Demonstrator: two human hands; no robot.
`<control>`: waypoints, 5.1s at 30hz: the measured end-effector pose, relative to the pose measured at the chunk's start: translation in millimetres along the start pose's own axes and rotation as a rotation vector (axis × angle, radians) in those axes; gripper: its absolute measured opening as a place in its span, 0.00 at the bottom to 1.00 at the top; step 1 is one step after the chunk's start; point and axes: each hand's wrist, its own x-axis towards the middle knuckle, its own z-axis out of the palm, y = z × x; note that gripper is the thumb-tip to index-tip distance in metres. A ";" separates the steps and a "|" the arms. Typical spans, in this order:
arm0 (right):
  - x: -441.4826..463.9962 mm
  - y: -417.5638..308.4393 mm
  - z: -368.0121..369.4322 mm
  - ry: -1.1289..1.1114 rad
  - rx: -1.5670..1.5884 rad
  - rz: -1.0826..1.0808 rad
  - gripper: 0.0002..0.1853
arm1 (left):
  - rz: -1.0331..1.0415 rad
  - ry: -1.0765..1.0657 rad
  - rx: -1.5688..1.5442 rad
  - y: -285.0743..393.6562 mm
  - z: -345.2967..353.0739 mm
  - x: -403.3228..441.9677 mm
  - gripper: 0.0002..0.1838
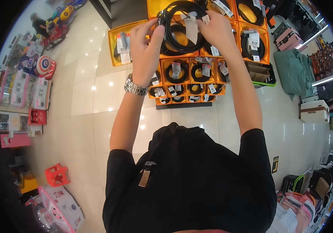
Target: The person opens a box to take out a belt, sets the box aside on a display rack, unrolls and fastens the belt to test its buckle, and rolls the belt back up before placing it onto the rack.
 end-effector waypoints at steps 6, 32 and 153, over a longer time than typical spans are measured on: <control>58.4 2.7 27.5 -0.025 -0.063 -0.001 0.16 | 0.143 -0.003 0.372 -41.0 5.3 73.2 0.20; 126.7 2.1 87.1 0.005 -0.371 0.016 0.13 | 0.324 -0.143 0.614 -125.4 23.3 159.1 0.11; -927.4 207.4 -43.2 -0.130 0.365 1.805 0.18 | -0.343 -1.775 0.383 -232.5 396.7 -393.5 0.21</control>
